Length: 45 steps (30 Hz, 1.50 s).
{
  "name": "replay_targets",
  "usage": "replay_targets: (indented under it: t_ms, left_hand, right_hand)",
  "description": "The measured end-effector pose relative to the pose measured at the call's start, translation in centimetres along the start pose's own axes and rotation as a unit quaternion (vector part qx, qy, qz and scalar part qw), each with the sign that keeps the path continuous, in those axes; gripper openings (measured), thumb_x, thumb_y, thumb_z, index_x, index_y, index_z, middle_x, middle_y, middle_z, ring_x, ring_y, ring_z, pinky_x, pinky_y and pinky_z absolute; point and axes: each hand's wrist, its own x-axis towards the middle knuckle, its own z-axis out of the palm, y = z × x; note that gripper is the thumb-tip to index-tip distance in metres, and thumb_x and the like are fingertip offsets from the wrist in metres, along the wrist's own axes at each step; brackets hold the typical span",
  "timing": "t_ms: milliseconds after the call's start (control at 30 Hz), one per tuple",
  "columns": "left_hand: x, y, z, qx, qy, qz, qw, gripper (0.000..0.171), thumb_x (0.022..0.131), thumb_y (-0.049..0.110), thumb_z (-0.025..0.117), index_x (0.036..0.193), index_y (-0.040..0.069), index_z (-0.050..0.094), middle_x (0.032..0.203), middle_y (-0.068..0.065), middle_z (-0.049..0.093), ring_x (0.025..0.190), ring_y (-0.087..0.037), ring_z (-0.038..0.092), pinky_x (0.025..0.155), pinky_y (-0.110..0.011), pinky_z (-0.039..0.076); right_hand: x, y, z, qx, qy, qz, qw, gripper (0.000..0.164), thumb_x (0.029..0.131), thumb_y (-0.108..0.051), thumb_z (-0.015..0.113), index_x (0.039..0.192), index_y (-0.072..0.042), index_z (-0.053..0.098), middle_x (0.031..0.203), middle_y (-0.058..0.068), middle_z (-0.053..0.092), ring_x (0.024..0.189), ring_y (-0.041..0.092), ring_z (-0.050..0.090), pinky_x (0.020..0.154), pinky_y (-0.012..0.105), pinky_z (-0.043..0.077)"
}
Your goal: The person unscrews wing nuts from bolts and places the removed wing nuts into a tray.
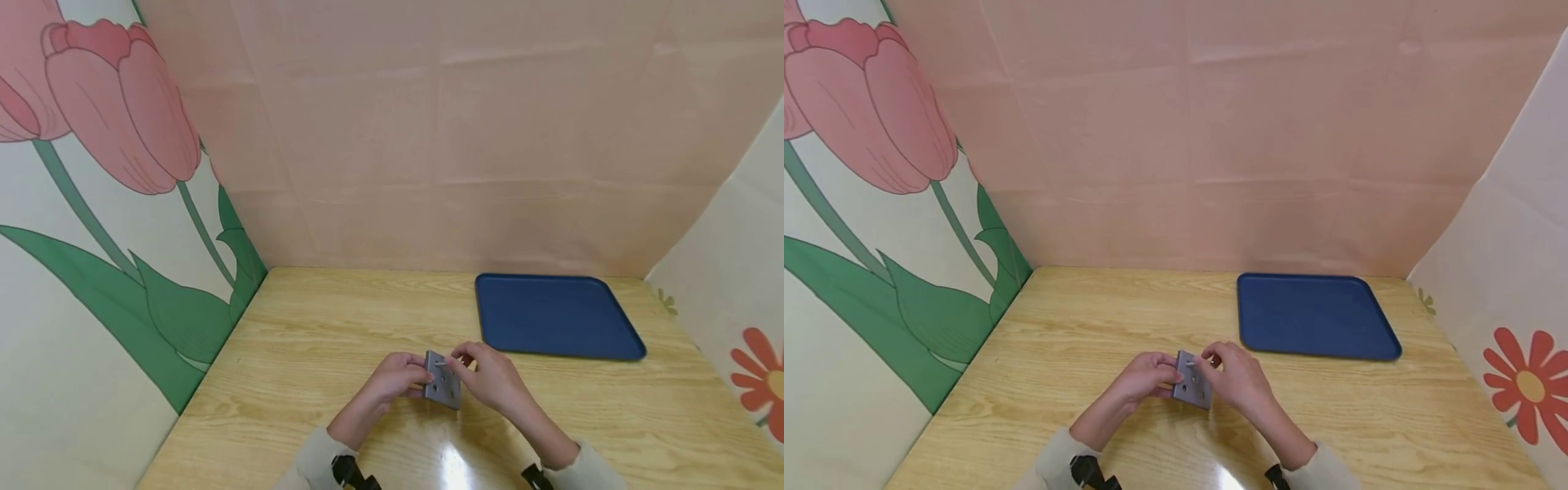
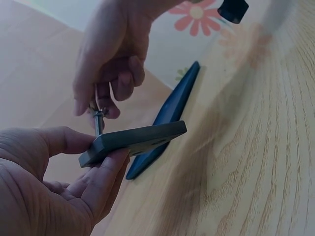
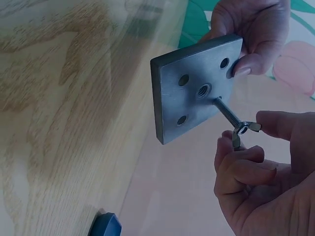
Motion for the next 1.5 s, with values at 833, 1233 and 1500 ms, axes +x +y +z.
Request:
replay_targets:
  t_ms: [833,1233,1500]
  left_hand:
    - [-0.17,-0.34,0.16,0.002,0.003,-0.003,1.0,0.024,0.086,0.003,0.07,0.108,-0.006,0.067,0.096,-0.012,0.073,0.086,-0.021,0.071,0.074,-0.035,0.061]
    - [-0.22,-0.32,0.18,0.001,0.008,-0.001,1.0,0.023,0.085,0.003,0.07,0.106,-0.006,0.067,0.094,-0.012,0.073,0.085,-0.02,0.071,0.072,-0.033,0.06]
    - [-0.11,-0.24,0.07,-0.003,0.005,0.002,1.0,0.021,0.086,0.003,0.07,0.104,-0.006,0.068,0.095,-0.011,0.074,0.087,-0.021,0.072,0.073,-0.034,0.061]
  right_hand:
    - [-0.25,-0.28,0.14,0.024,-0.012,0.001,1.0,0.018,0.088,-0.01,0.075,0.106,-0.011,0.071,0.086,-0.006,0.067,0.066,0.01,0.053,0.059,0.029,0.044]
    - [-0.39,0.01,0.16,0.014,-0.01,-0.029,0.999,0.015,0.09,-0.01,0.074,0.098,-0.022,0.07,0.093,0.0,0.075,0.067,0.01,0.055,0.06,0.031,0.045]
    - [-0.16,-0.14,0.08,0.064,-0.029,-0.036,0.997,0.003,0.096,-0.017,0.07,0.098,-0.017,0.071,0.091,-0.003,0.071,0.064,0.012,0.061,0.056,0.029,0.05]
